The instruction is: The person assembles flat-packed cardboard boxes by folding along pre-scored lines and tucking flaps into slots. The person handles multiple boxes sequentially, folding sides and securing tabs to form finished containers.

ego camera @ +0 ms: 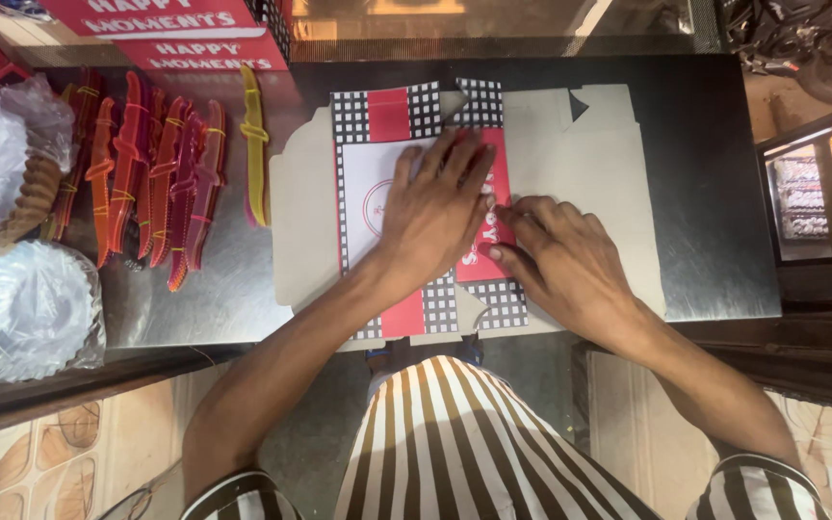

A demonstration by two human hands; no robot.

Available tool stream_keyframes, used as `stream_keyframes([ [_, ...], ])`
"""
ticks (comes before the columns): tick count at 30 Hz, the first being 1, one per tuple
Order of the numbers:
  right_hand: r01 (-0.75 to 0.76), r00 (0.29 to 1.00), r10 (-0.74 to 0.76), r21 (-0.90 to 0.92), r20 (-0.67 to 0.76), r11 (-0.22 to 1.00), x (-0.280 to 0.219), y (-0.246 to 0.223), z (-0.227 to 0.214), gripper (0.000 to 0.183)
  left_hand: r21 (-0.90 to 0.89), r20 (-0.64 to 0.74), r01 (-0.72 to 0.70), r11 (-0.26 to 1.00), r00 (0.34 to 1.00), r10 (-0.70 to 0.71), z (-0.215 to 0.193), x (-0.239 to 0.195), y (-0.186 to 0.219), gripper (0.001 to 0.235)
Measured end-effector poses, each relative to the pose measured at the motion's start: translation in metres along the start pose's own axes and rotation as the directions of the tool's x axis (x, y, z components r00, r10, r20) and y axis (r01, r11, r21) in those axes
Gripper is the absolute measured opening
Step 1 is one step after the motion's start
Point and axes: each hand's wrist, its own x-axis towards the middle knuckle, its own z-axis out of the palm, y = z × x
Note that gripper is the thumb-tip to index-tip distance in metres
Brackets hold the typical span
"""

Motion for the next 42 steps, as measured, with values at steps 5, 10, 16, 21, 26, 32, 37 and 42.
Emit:
stream_keyframes([
  [5,0.021,1.0,-0.021,0.031,0.007,0.999,0.014,0.024,-0.001,0.031,0.017,-0.006,0.056,0.998,0.998,-0.056,0.018,-0.006,-0.002,0.049],
  [10,0.036,0.998,-0.038,-0.033,-0.047,0.999,0.056,0.058,0.002,0.039,0.021,-0.012,0.049,0.999,0.999,-0.049,0.02,-0.007,-0.002,0.048],
  [16,0.102,0.984,-0.144,-0.327,-0.108,0.94,0.071,0.057,0.019,0.038,0.01,-0.037,0.066,0.998,0.997,-0.065,0.018,-0.01,-0.002,0.05],
  [21,0.142,0.964,-0.21,-0.356,-0.161,0.923,0.061,0.048,0.02,0.037,0.001,-0.011,0.091,0.996,0.996,-0.09,0.019,-0.008,-0.003,0.056],
  [26,0.147,0.961,-0.222,-0.373,-0.167,0.916,0.053,0.04,0.018,0.038,0.02,0.009,0.101,0.995,0.995,-0.101,0.018,-0.007,-0.002,0.056],
  [32,0.15,0.971,-0.205,-0.355,-0.124,0.923,0.033,0.032,0.014,0.046,0.019,0.019,0.109,0.994,0.994,-0.109,0.018,-0.005,-0.001,0.054],
  [37,0.13,0.984,-0.16,-0.281,-0.084,0.951,0.002,0.019,0.013,0.043,0.025,0.012,0.111,0.994,0.994,-0.111,0.018,-0.007,-0.002,0.055],
  [42,0.147,0.986,-0.163,-0.288,-0.033,0.946,-0.029,0.007,0.007,0.048,0.034,-0.004,0.101,0.994,0.995,-0.101,0.018,-0.006,-0.001,0.054],
])
